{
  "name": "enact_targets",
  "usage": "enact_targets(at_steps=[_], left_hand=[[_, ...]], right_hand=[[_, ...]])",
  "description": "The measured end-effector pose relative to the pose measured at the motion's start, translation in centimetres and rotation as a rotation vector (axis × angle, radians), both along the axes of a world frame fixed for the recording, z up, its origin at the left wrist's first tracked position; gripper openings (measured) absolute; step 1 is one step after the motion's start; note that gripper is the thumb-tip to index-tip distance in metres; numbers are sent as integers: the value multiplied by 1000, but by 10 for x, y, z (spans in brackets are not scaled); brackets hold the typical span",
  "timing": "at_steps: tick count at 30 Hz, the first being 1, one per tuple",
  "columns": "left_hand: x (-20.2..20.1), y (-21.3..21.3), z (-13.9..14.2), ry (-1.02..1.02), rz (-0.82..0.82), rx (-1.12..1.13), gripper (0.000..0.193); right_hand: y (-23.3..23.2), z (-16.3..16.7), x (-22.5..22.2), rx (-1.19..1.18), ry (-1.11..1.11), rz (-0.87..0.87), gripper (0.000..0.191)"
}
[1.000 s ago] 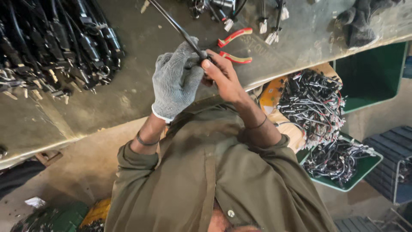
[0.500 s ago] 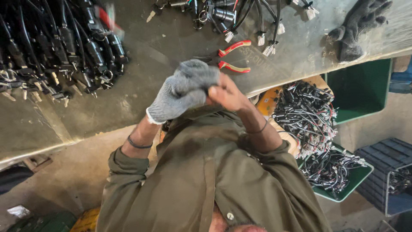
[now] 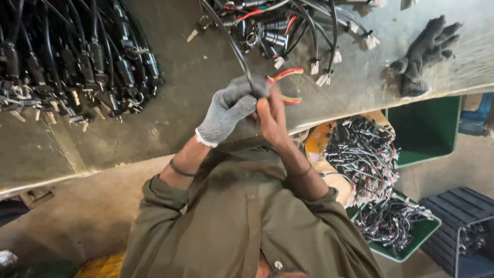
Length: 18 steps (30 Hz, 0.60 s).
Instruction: The person repeatedly strips the outer insulation from black electrical cables using red-handled pliers. The person holds each cable, cuts the insulation, and pulls it off to expose the inner conductors. The stripped cables are placed on the workbench.
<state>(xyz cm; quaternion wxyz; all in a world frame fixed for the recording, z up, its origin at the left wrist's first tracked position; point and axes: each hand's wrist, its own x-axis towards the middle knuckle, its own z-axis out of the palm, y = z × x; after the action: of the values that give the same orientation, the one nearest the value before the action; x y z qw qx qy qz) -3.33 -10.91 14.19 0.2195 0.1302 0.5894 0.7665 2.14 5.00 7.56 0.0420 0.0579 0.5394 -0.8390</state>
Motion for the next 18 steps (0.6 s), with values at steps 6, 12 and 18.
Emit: enact_targets(at_steps=[6,12,18], left_hand=[[3,3,-9,48,77,204,42],[5,-30,4,4,162,81,31],[6,-26,36,-31,-13,73,28]], right_hand=[[18,30,-11,749,418,100,61],[58,27,-21,1723,569,26,92],[67,5,-21,1377,385,-27,61]])
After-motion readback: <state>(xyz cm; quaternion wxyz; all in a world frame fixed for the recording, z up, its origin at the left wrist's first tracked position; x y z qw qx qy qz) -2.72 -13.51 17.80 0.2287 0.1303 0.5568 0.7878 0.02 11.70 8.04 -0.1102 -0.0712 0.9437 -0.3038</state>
